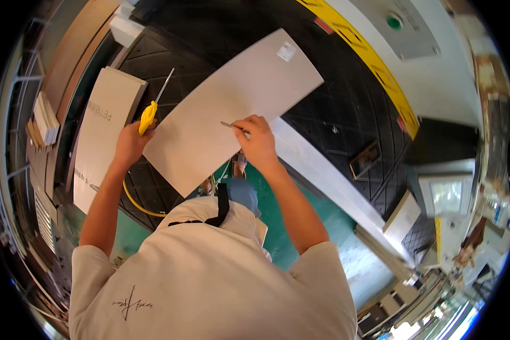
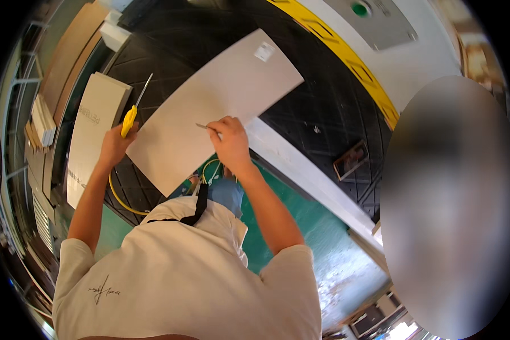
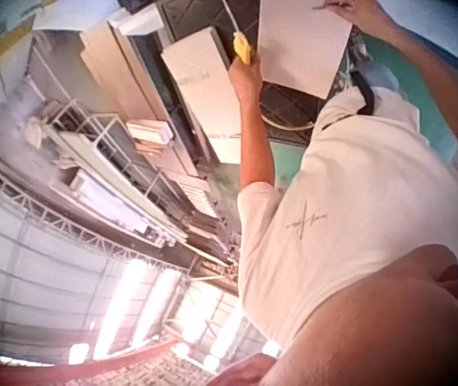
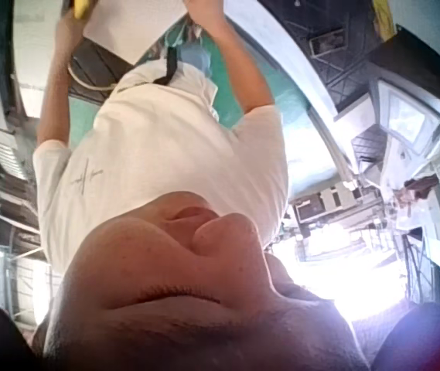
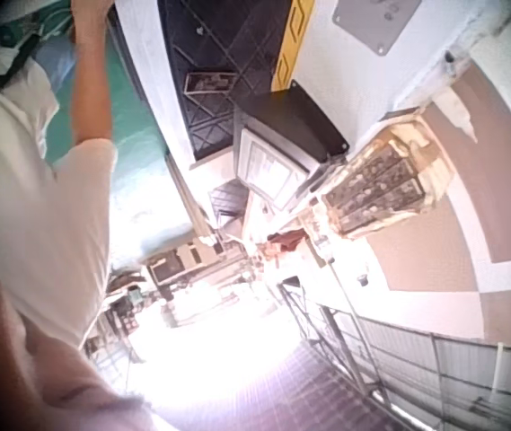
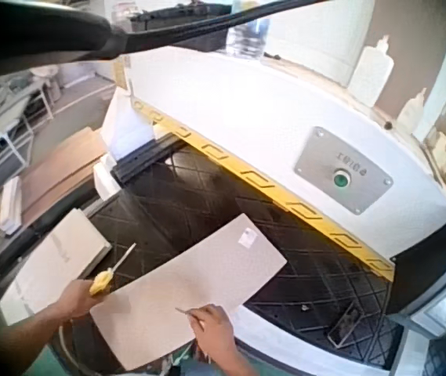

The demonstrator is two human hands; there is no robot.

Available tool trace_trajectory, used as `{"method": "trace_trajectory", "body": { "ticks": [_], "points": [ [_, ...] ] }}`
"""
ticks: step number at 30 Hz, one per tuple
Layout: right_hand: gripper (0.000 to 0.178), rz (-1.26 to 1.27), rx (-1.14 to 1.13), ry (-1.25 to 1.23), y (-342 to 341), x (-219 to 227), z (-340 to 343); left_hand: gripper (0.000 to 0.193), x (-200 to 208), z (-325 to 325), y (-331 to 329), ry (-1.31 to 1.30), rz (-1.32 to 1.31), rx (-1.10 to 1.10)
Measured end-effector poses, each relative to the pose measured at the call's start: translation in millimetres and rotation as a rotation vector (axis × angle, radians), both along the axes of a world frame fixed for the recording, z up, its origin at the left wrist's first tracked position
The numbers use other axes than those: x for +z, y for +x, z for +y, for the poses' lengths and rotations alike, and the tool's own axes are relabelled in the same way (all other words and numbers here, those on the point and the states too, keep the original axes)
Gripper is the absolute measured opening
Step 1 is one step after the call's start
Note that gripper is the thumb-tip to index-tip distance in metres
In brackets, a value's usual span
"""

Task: The person cleans the surface of several white rectangular panels using a yellow handheld air blower and a small scraper. They repeatedly wipe the panels, flip them over, and scrape off residue or stickers on a black textured workbench in a workshop.

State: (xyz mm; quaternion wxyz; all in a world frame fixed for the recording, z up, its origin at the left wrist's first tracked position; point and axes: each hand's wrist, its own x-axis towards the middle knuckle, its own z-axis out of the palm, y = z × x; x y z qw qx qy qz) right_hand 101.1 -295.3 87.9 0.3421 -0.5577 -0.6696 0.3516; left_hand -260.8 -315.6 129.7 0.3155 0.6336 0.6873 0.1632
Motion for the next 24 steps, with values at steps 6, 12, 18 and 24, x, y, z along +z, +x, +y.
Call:
{"method": "trace_trajectory", "body": {
  "ticks": [6,12,18,24],
  "points": [
    [0.005,-0.171,0.320,0.257,-55.5,-52.7,75.9,0.024,4.0,-83.2,5.8,-0.065,0.290,0.311],
    [0.003,-0.366,-0.080,0.495,59.5,-87.4,269.1,0.019,14.4,-131.1,-0.5,-0.332,0.088,0.466],
    [0.014,-0.521,0.010,0.259,76.0,-52.4,331.5,0.033,26.3,-132.1,-49.1,-0.627,-0.407,0.462],
    [0.017,-0.645,-0.084,0.252,78.3,-70.2,279.2,0.058,75.1,-68.1,-63.3,-0.585,-0.520,0.525]
  ]
}}
